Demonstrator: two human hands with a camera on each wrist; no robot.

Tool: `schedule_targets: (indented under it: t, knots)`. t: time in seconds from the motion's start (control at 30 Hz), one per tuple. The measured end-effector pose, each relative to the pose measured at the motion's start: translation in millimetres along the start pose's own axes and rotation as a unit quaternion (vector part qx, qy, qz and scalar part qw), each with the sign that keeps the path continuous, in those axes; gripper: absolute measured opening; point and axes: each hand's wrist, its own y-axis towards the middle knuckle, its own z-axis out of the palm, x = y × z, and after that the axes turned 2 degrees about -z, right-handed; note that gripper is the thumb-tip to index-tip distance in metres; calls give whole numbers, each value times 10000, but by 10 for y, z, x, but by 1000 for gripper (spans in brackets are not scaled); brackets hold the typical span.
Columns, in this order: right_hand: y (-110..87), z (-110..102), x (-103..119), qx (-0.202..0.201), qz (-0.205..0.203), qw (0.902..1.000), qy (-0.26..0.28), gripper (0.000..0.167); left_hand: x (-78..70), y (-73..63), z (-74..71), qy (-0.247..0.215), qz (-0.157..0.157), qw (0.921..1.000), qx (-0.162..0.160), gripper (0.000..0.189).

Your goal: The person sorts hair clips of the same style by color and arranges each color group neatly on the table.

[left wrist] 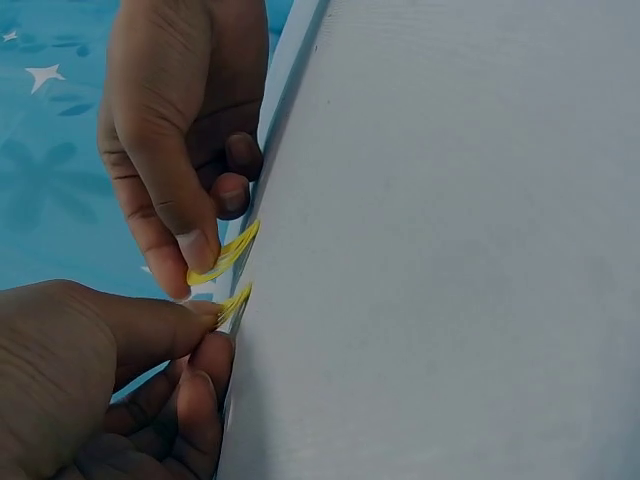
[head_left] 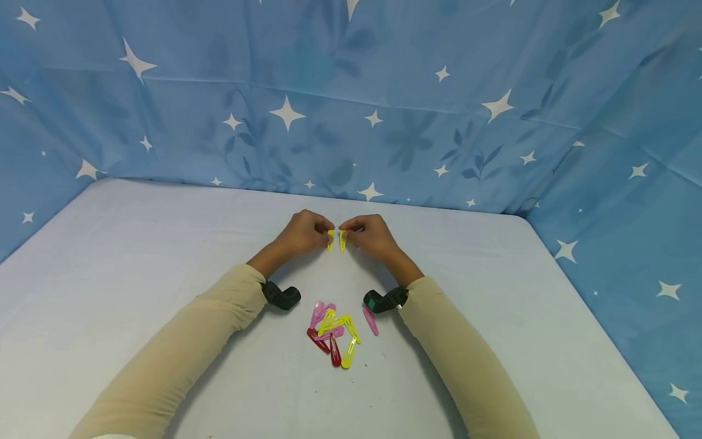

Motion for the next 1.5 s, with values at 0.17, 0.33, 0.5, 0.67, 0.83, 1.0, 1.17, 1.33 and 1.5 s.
schedule_targets:
  t: [0.17,0.33,0.5,0.67,0.83,1.0,1.17,1.33,1.5]
  knots:
    - [19,9,-2,-32,56,9994,-331,20,5,8,2,105,-4,9999,67,34]
    - [32,21,9,-1,165,9986,-503,20,23,-7,-26,320,69,9991,287,48]
    - [38,29,25,-3,203,9981,-581,19,60,-40,-62,376,389,9963,662,53]
    - [54,46,45,56,136,9980,-618,20,108,-36,-77,445,805,9921,850,47]
    - [66,61,77,93,262,9968,-744,19,140,-36,-111,478,1014,9887,999,44]
    - [55,56,91,98,280,9967,-759,18,133,-42,-123,502,1177,9870,968,40]
    - [49,60,92,87,213,9970,-744,18,125,-36,-112,635,1233,9858,949,41]
    - [51,63,91,93,211,9968,-768,18,133,-24,-100,828,1275,9840,926,41]
    - [46,44,86,138,205,9962,-835,20,123,-17,-97,888,1186,9842,964,41]
